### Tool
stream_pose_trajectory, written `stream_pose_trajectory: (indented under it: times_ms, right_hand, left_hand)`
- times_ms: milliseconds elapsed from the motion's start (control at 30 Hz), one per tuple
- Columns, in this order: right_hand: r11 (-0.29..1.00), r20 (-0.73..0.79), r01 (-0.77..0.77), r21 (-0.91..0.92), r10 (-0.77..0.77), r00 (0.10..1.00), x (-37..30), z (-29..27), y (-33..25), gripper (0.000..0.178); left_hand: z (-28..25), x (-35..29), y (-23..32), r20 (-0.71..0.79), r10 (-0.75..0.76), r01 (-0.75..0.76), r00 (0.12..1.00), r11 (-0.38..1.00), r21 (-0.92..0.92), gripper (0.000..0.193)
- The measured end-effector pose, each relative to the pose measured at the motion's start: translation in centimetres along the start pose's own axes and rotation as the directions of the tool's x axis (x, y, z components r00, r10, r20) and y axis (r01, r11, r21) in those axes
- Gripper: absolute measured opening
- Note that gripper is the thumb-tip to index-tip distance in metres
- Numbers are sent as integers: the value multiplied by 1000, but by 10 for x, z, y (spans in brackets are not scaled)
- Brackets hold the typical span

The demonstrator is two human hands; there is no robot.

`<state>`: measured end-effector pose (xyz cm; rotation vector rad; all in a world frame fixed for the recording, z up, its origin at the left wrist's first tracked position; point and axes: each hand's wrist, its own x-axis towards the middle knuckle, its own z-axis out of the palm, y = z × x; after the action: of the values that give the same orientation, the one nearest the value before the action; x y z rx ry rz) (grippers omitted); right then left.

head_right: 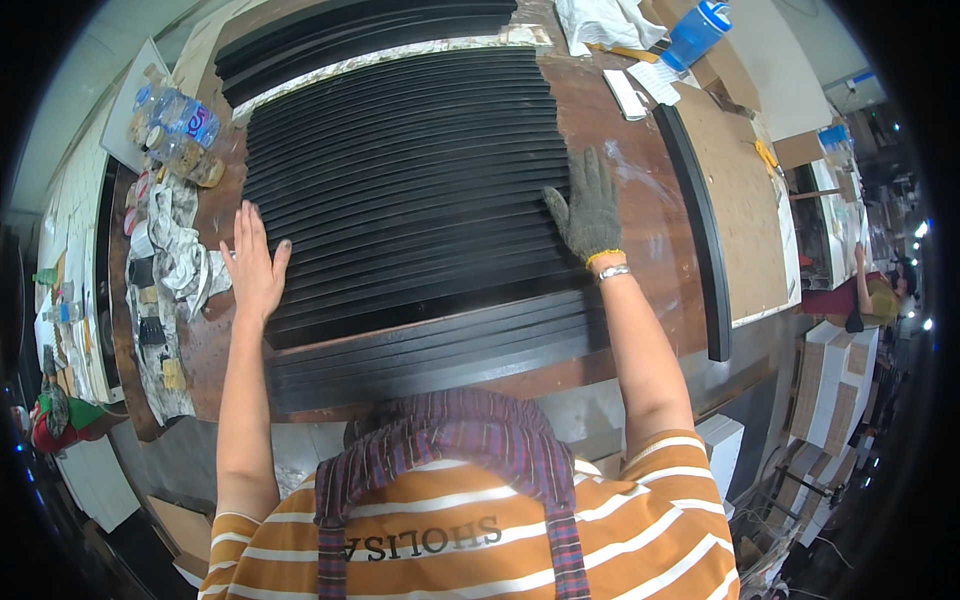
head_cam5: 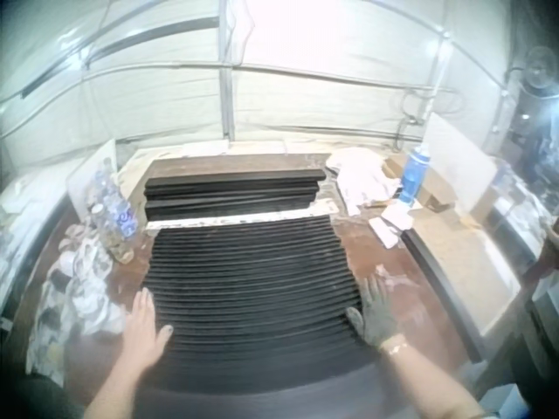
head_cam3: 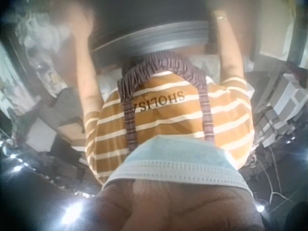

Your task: The person picks up black rectangular panels from the floor, places them on a workbench, and wipes the surface with a cloth. They continue stacking the panels neatly on the bench.

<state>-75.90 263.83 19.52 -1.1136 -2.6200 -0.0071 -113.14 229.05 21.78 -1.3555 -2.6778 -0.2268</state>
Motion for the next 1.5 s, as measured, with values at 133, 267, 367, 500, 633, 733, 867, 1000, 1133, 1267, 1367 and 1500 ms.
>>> stream_pose_trajectory:
  times_ms: [133,267,367,500,633,733,867,1000,1133,1267,1367,1500]
  right_hand:
    - [999,0,43,-28,-43,999,35,6,-9,74]
    - [1000,58,18,2,-18,998,63,18,-23,74]
    - [1000,91,20,-8,-19,996,68,25,-28,74]
    - [999,142,-18,-40,23,990,66,26,-30,74]
    - [1000,167,-9,-23,13,986,69,23,-26,74]
    - [974,143,-106,202,77,987,63,21,-6,73]
    - [34,456,-510,860,398,796,17,19,53,68]
    - [555,244,-285,781,149,958,-17,31,80,56]
    - [327,399,-432,840,167,902,-25,28,59,50]
    - [191,486,-530,826,232,842,-10,28,48,49]
    - [279,475,-509,814,184,860,0,40,57,51]
    - [387,489,-496,777,123,863,5,54,68,54]
  left_hand:
    - [1,35,3,-68,44,-44,997,999,-9,78]
    - [16,61,7,-29,13,-13,999,1000,-7,78]
    - [28,67,13,129,-59,54,990,998,45,80]
    - [40,65,13,167,-91,80,982,994,71,78]
    - [50,65,0,149,-38,33,988,999,34,78]
    - [48,56,-21,96,-8,30,995,972,-234,75]
    - [18,-5,-62,150,-97,178,984,577,-797,58]
    - [1,-91,-73,500,-418,523,759,-68,-850,77]
    - [8,-110,-71,465,-328,460,822,-99,-883,74]
    - [15,-87,-57,470,-298,525,831,141,-839,71]
    - [16,-63,-51,425,-307,463,852,60,-885,71]
    - [29,-35,-58,421,-291,449,859,37,-893,74]
